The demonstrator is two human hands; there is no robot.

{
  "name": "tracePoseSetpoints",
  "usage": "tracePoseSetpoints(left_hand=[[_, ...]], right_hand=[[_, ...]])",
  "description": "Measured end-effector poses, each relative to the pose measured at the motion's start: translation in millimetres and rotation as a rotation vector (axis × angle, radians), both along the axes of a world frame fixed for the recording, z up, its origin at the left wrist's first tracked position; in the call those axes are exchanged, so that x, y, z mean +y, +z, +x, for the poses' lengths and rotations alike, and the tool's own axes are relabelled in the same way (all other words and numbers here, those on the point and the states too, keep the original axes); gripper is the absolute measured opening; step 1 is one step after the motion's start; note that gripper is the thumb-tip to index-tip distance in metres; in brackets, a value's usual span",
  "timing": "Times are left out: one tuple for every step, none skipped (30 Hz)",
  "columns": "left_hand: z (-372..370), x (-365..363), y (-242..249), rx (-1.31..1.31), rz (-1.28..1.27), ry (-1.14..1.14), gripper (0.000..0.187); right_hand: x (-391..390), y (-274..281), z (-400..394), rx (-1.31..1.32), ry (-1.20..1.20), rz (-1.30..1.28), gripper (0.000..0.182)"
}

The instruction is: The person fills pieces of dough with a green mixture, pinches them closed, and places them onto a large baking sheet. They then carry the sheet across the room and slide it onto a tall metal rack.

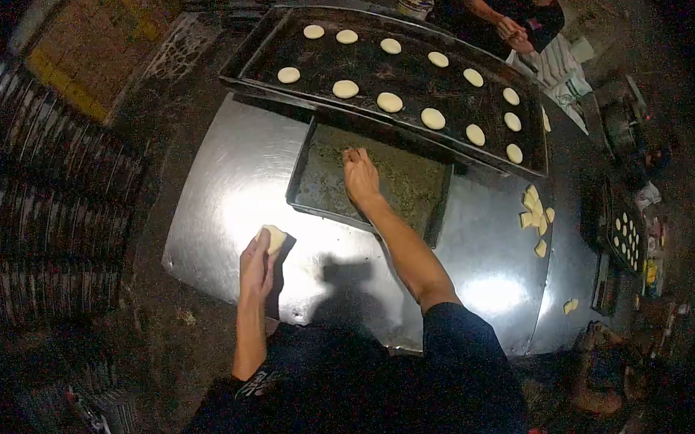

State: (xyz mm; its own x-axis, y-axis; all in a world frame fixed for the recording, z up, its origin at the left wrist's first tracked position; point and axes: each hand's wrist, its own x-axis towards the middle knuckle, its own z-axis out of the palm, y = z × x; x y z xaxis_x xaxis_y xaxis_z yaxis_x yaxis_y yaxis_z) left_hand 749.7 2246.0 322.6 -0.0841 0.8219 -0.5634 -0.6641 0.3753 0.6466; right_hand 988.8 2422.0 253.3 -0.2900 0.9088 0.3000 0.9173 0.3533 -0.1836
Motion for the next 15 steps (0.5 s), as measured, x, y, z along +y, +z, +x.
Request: tracePoseSetpoints(left_hand=[[2.9, 5.3, 5.5, -0.007, 0.041, 0.01, 0.039], [4.8, 10.4, 6.4, -0.003, 0.087, -0.018, 0.044], [7.3, 15.1, 9.4, -0.004, 0.095, -0.02, 0.044], [10.3, 19.3, 12.8, 0.003, 0.13, -0.053, 0.045], [13.2, 23.8, 16.3, 0.011, 0.165, -0.086, 0.046], [17.2, 29.7, 16.8, 0.025, 0.169, -0.12, 0.047], [21.3, 34.7, 16.2, 0.026, 0.177, -0.123, 0.047], [26.2, 40.1, 14.9, -0.004, 0.169, -0.178, 0.047], [32.1, 46.5, 12.1, -0.034, 0.162, -0.233, 0.047], [39.7, 53.4, 4.4, -0.047, 0.166, -0.284, 0.045], [48.8, 58.3, 1.3, -0.046, 0.168, -0.293, 0.045], [58.6, 62.8, -1.1, -0.074, 0.169, -0.363, 0.044], [69.8, 66.1, -1.1, -0.102, 0.168, -0.435, 0.042], [81.7, 67.4, -1.0, -0.114, 0.128, -0.466, 0.038], [94.9, 67.7, -1.5, -0.116, 0.125, -0.483, 0.038]], right_hand=[[0.1, 1.7, 0.4, 0.002, -0.007, -0.083, 0.028], [0.6, 4.4, 1.4, 0.004, -0.012, -0.161, 0.025], [-0.8, 4.9, 4.8, 0.003, -0.014, -0.153, 0.025], [-4.7, 5.4, 9.3, 0.003, -0.022, -0.17, 0.025], [-8.4, 5.9, 13.8, 0.003, -0.03, -0.187, 0.025], [-11.8, 9.2, 18.8, 0.005, -0.031, -0.178, 0.025], [-15.8, 12.3, 25.0, 0.242, -0.12, -0.292, 0.026], [-19.8, 14.6, 29.7, 0.48, -0.208, -0.403, 0.027], [-27.7, 24.5, 32.0, 0.482, -0.21, -0.393, 0.027], [-41.8, 44.2, 33.4, 0.798, -0.279, -0.545, 0.028], [-57.4, 62.0, 35.1, 1.119, -0.348, -0.694, 0.029], [-71.2, 74.0, 35.3, 1.123, -0.358, -0.687, 0.029], [-85.4, 84.8, 33.8, 1.21, -0.278, -0.64, 0.028], [-100.3, 94.3, 31.8, 1.294, -0.199, -0.59, 0.028], [-113.9, 101.3, 26.9, 1.209, -0.13, -0.436, 0.028]])
